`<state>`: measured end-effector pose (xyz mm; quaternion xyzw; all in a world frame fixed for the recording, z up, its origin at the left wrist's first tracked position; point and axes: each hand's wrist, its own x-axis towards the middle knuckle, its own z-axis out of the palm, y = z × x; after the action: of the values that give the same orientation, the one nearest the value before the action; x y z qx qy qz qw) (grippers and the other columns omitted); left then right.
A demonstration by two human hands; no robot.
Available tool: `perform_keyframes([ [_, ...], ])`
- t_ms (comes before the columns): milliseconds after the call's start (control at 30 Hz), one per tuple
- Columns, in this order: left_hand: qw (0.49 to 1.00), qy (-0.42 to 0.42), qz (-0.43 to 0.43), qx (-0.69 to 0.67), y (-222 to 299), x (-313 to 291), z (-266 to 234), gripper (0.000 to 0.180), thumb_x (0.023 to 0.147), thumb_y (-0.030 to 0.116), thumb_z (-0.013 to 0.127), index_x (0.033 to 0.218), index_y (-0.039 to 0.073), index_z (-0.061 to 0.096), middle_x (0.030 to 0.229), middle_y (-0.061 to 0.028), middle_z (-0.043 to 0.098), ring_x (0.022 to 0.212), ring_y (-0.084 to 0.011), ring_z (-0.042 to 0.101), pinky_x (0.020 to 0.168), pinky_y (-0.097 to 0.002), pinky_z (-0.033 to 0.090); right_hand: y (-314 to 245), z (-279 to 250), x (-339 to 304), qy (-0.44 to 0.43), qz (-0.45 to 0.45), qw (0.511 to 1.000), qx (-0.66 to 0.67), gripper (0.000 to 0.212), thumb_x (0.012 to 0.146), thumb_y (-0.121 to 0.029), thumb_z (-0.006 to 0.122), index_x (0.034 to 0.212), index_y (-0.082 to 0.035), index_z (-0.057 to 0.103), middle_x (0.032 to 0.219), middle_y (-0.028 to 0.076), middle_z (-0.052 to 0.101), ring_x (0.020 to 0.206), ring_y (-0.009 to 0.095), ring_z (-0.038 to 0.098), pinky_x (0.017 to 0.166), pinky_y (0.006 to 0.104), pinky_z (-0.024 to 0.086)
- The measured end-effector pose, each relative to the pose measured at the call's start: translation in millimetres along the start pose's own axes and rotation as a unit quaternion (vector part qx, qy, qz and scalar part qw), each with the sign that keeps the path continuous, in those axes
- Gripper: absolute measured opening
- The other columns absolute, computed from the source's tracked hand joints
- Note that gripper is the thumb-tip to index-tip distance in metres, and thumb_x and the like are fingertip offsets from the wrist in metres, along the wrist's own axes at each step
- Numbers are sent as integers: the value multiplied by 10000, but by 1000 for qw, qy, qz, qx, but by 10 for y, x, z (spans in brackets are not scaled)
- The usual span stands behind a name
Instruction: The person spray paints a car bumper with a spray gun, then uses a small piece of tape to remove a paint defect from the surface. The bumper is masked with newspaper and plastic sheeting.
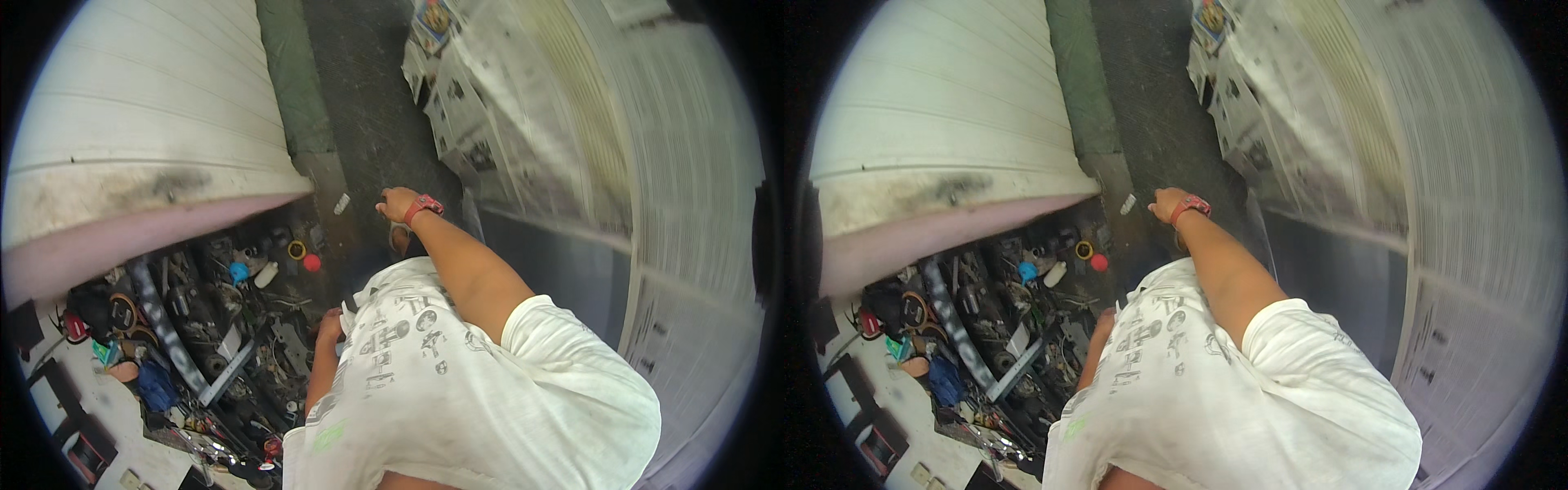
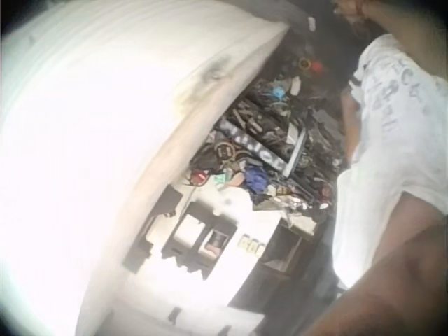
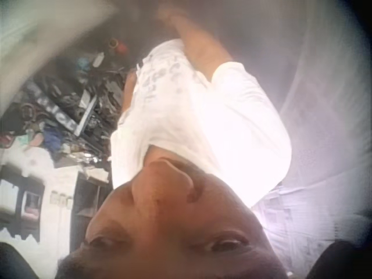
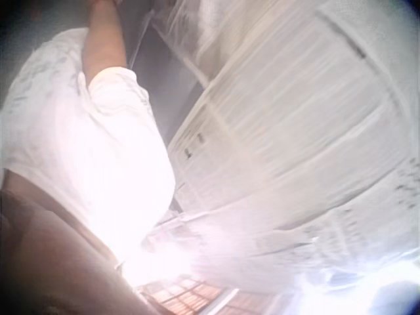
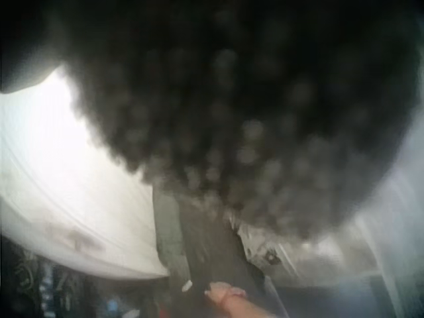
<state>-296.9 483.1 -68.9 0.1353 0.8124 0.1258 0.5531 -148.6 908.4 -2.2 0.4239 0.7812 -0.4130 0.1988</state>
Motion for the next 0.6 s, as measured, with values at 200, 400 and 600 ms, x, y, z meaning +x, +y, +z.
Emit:
perform_keyframes([
  [200,958,27,-74,-275,1181,924,-540,373,1034,201,550,1346,35,670,1312,-173,703,1189,-279,660,1027,-395,503,-624,-1328,1060,26,-69,997,-15,503,1015,-397,626,1347,-21,660,1329,242,683,1264,414,634,1075,496,492],
  [400,974,-79,34,207,2677,1913,-1490,406,1011,248,611,1358,42,652,1170,-153,737,1022,-301,705,874,-416,554,-617,-2486,2683,27,-48,996,-77,530,993,-431,645,1330,-23,668,1317,242,689,1254,407,642,1067,500,497],
  [600,996,-17,-86,-17,3340,2025,-2465,403,1011,250,613,1353,42,653,1151,-147,734,1003,-295,703,856,-411,551,-1119,-3788,3778,-31,-1,989,-145,515,1010,-423,625,1349,-37,657,1330,235,686,1274,408,630,1083,496,491],
])
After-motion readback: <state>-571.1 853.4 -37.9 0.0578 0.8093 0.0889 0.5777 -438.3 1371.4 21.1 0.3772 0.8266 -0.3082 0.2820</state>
